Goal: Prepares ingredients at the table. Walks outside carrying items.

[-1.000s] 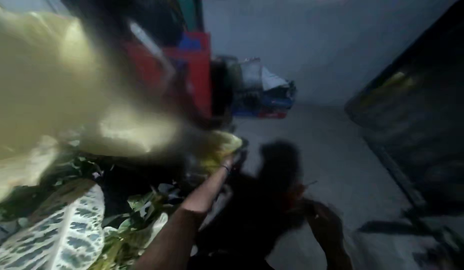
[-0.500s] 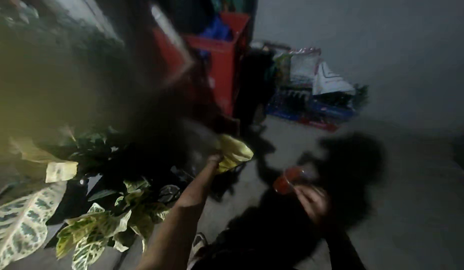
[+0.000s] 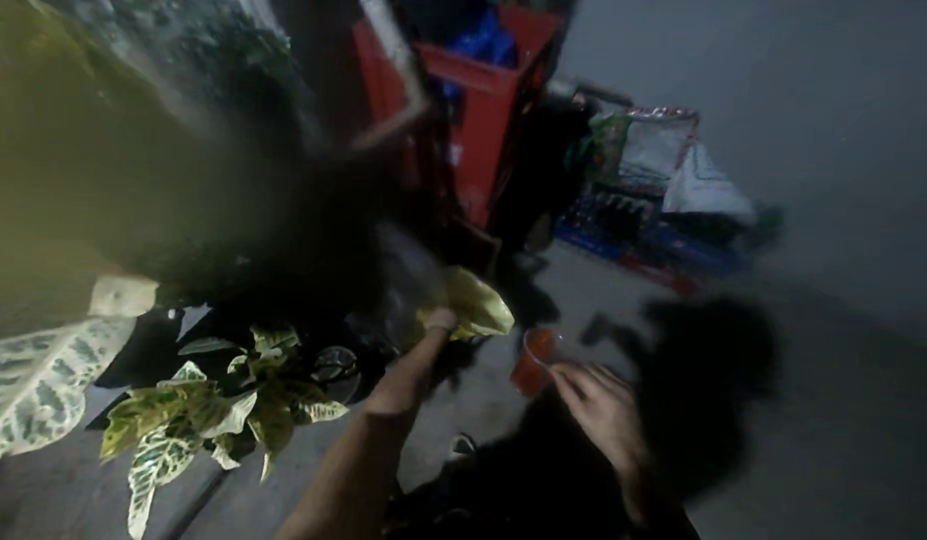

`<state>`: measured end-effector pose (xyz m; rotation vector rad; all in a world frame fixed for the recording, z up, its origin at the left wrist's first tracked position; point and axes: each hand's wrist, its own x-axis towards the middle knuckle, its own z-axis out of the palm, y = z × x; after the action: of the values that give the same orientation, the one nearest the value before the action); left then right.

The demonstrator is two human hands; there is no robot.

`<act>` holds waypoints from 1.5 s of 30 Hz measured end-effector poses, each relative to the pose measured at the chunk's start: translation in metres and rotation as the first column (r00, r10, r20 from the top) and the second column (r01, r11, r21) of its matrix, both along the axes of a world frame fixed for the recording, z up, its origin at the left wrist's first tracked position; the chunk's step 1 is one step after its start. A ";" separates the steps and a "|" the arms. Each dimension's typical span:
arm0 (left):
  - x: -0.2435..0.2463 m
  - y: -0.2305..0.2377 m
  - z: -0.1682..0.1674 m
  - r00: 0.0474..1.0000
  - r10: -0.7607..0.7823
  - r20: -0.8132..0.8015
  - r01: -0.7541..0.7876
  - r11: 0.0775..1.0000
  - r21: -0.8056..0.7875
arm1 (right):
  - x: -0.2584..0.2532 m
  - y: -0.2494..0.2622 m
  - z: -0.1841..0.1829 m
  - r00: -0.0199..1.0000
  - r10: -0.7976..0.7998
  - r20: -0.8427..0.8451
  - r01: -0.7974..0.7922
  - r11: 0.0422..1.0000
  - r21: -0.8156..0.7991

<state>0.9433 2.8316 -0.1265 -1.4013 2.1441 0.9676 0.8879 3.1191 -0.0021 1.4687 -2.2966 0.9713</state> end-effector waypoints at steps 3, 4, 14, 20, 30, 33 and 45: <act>0.032 0.008 0.004 0.973 0.203 -0.111 -0.194 0.977 0.091 | -0.005 -0.024 0.006 0.998 0.058 0.022 -0.058 0.998 -0.027; 0.041 0.012 0.007 0.967 0.216 -0.132 -0.203 0.973 0.107 | -0.006 -0.037 0.007 0.996 0.090 0.014 -0.089 0.994 -0.063; 0.096 0.024 0.037 0.898 0.374 -0.232 -0.335 0.923 0.190 | 0.012 -0.151 -0.031 0.944 0.098 0.314 -0.280 0.741 0.611; 0.103 0.023 0.023 0.871 0.397 -0.291 -0.330 0.909 0.254 | 0.029 -0.141 -0.055 0.916 0.061 0.396 -0.327 0.684 0.652; 0.285 0.069 0.030 0.937 -0.252 -0.240 0.314 0.911 0.269 | 0.173 -0.130 -0.055 0.766 0.311 0.563 -0.590 0.687 0.423; 0.412 0.075 -0.012 0.992 -0.078 -0.096 0.105 0.938 0.330 | 0.253 -0.145 -0.058 0.553 0.358 0.753 -0.784 0.531 0.323; 0.815 0.036 -0.039 0.878 0.466 0.106 -0.462 0.770 0.440 | 0.592 -0.303 -0.054 0.315 0.522 0.792 -0.919 -0.041 0.392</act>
<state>1.7586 2.8678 -0.1655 -1.6980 1.4370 1.5410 1.4803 2.8157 -0.0559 3.6461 -2.0757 0.1056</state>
